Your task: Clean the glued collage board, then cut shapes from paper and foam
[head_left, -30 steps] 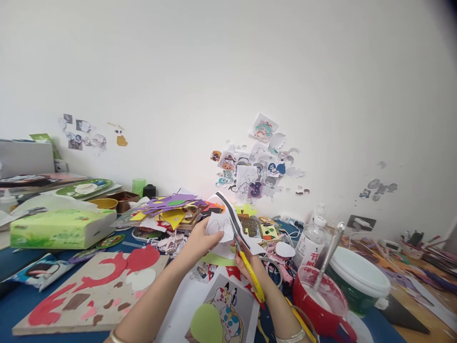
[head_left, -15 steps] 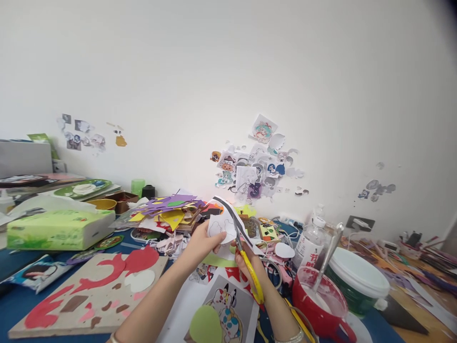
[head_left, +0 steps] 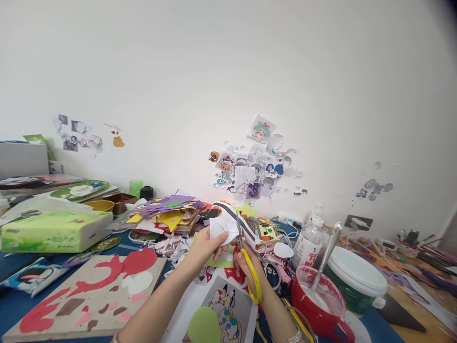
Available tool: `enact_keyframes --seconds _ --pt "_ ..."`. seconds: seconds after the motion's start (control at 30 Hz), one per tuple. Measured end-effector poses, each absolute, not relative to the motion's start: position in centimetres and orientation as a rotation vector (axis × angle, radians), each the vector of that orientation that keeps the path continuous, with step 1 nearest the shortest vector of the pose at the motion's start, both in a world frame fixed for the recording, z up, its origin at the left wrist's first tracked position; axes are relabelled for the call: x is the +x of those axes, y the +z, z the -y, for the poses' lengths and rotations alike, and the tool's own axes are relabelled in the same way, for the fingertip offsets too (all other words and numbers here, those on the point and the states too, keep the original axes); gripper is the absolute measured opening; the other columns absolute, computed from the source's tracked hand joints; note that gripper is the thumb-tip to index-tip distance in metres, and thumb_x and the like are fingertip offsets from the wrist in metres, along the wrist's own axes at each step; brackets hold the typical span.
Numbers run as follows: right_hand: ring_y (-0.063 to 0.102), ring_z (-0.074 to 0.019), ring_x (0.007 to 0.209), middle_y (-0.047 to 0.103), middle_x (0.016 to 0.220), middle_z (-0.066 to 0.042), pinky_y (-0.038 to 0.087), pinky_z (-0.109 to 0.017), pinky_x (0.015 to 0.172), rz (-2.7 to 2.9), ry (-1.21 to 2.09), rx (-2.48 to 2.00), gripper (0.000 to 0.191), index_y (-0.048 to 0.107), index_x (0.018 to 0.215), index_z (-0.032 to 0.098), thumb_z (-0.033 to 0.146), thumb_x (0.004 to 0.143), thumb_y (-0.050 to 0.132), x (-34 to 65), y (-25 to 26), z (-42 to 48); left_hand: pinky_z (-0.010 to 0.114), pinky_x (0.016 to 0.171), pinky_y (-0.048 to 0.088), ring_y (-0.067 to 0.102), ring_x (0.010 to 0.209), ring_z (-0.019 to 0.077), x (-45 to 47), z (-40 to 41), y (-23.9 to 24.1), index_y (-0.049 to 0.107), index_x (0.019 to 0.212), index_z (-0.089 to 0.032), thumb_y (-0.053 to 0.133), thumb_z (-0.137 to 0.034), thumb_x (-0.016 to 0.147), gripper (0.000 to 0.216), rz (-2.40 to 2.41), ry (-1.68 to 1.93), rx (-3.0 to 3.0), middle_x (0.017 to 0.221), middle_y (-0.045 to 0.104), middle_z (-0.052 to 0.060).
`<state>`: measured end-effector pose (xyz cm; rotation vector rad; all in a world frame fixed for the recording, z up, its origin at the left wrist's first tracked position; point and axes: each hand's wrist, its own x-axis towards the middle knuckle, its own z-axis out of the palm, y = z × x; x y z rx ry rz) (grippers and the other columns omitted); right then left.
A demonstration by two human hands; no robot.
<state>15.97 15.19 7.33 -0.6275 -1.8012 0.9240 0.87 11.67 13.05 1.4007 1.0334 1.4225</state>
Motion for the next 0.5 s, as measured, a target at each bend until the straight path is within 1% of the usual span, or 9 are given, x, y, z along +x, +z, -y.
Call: enact_keyframes --seconds 0.1,0.2,0.3,0.4,0.5 --pt "0.037 -0.0091 0.038 0.042 0.056 0.005 0.041 -0.023 0.043 1.763 0.978 -0.653 0.056 0.052 0.114 0.020 0.064 0.081 0.043 15.7 7.4 -15.0 0.021 0.040 0.027 0.040 0.033 0.0060 1.0 -11.9 12.8 0.048 0.069 -0.016 0.060 -0.044 0.072 0.030 -1.043 1.418 1.397 0.053 0.055 -0.003" --pt "0.034 -0.0074 0.038 0.039 0.057 0.006 0.037 -0.022 0.041 1.740 1.015 -0.623 0.056 0.050 0.113 0.019 0.064 0.081 0.042 15.6 7.1 -15.0 0.021 0.041 0.029 0.041 0.033 0.0066 1.1 -12.0 12.6 0.048 0.070 -0.017 0.059 -0.046 0.073 0.031 -1.029 1.411 1.401 0.052 0.056 -0.004" --pt "0.034 -0.0075 0.038 0.039 0.055 0.006 0.035 -0.021 0.039 1.734 1.042 -0.617 0.056 0.048 0.115 0.017 0.062 0.082 0.042 15.7 6.5 -15.5 0.021 0.042 0.029 0.041 0.033 0.0066 1.1 -12.2 12.5 0.047 0.071 -0.017 0.059 -0.046 0.073 0.031 -1.025 1.431 1.395 0.052 0.056 -0.004" --pt "0.035 -0.0081 0.039 0.040 0.054 0.007 0.035 -0.022 0.040 1.726 1.054 -0.661 0.058 0.044 0.118 0.017 0.062 0.081 0.044 15.9 6.0 -16.0 0.020 0.042 0.030 0.042 0.034 0.0064 0.9 -12.4 12.4 0.046 0.070 -0.017 0.060 -0.047 0.071 0.033 -1.030 1.467 1.385 0.053 0.056 -0.004" --pt "0.034 -0.0080 0.038 0.041 0.053 0.007 0.034 -0.022 0.039 1.740 1.056 -0.655 0.053 0.048 0.112 0.019 0.062 0.081 0.044 15.9 5.8 -16.3 0.020 0.041 0.028 0.041 0.033 0.0059 0.8 -12.6 12.3 0.047 0.072 -0.017 0.060 -0.048 0.070 0.034 -1.063 1.511 1.351 0.052 0.056 -0.004"
